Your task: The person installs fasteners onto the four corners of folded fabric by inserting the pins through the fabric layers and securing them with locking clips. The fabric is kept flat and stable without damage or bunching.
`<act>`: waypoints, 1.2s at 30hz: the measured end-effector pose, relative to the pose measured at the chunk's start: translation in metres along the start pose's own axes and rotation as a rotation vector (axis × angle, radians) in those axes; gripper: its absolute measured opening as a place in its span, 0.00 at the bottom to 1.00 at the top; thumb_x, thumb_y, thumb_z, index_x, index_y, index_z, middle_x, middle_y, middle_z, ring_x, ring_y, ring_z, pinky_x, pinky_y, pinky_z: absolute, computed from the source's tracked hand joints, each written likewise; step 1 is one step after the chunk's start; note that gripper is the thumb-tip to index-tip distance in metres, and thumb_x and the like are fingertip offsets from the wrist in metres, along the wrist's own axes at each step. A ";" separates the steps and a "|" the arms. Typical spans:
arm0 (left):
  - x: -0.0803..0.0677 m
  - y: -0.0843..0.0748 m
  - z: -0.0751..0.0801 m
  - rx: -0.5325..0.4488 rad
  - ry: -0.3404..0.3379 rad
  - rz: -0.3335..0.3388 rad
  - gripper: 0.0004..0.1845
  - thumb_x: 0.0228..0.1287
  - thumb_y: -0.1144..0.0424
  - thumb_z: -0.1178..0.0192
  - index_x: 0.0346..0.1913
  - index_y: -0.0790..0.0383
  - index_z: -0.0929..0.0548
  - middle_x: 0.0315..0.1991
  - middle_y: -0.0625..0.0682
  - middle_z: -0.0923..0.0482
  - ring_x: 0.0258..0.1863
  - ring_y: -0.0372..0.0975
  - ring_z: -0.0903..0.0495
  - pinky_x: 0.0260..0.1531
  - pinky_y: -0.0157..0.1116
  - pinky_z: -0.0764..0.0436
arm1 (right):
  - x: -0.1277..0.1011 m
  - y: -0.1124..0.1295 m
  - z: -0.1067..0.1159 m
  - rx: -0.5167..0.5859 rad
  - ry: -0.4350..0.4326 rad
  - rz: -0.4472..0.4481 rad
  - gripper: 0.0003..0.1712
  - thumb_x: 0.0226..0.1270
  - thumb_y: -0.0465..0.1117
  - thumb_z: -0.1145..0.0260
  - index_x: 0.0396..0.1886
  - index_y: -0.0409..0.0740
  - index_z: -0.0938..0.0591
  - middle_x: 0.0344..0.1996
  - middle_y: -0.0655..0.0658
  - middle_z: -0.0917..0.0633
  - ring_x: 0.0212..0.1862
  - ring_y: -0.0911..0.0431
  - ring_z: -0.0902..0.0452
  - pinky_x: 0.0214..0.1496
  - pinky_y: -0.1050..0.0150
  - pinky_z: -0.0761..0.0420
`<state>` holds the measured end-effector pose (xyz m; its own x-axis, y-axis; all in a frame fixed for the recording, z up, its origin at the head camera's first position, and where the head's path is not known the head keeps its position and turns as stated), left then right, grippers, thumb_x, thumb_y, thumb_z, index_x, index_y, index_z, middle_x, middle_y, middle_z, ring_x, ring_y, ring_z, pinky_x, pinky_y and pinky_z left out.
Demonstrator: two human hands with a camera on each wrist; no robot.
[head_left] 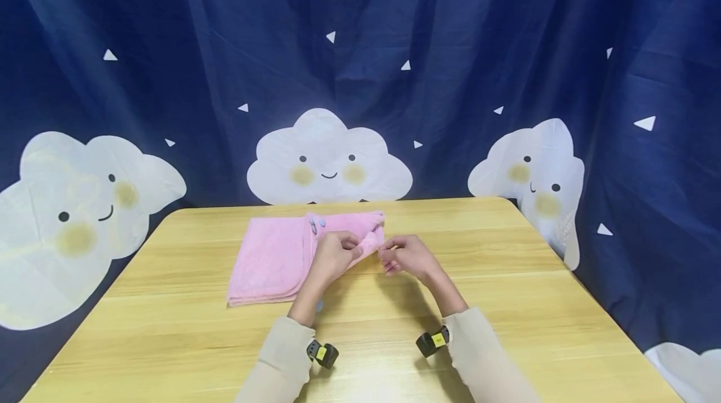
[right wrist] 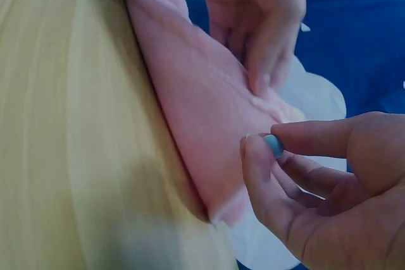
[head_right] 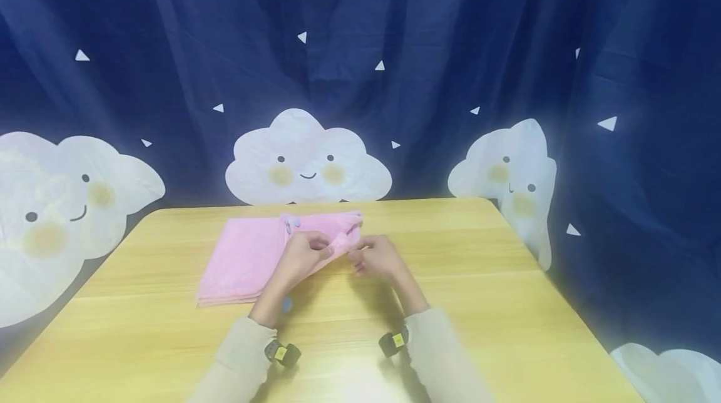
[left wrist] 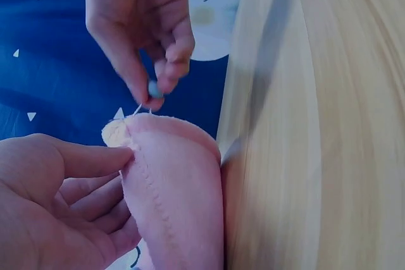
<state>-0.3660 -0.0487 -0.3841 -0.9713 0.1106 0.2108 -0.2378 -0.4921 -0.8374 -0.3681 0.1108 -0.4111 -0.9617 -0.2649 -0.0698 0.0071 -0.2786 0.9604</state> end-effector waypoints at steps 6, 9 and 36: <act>0.001 0.002 0.000 -0.025 -0.007 0.027 0.06 0.58 0.71 0.32 0.38 0.63 0.10 0.35 0.57 0.10 0.34 0.43 0.13 0.33 0.34 0.17 | -0.001 -0.002 -0.013 0.064 0.023 -0.030 0.12 0.68 0.30 0.38 0.46 0.22 0.20 0.29 0.35 0.16 0.27 0.54 0.18 0.35 0.60 0.13; 0.000 0.002 0.001 -0.026 -0.002 0.034 0.06 0.58 0.71 0.32 0.38 0.63 0.10 0.36 0.58 0.10 0.34 0.43 0.13 0.31 0.35 0.17 | -0.002 0.000 -0.016 0.062 0.034 -0.025 0.14 0.68 0.30 0.38 0.47 0.21 0.21 0.29 0.35 0.16 0.27 0.55 0.18 0.35 0.61 0.13; -0.004 -0.001 -0.001 -0.051 0.016 0.045 0.04 0.56 0.72 0.31 0.34 0.61 0.13 0.36 0.57 0.11 0.36 0.44 0.12 0.33 0.35 0.18 | 0.000 -0.004 -0.021 0.136 0.037 -0.033 0.13 0.70 0.30 0.40 0.47 0.20 0.23 0.27 0.41 0.18 0.27 0.56 0.18 0.36 0.63 0.14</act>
<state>-0.3618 -0.0479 -0.3841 -0.9810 0.1033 0.1641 -0.1933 -0.4523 -0.8707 -0.3628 0.0926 -0.4210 -0.9501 -0.2922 -0.1089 -0.0634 -0.1610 0.9849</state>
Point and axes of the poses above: each hand's wrist, its own x-axis towards the middle knuckle, its own z-axis out of the back of the hand, y = z × x, the point moved 10 cm from there along x, towards the middle knuckle
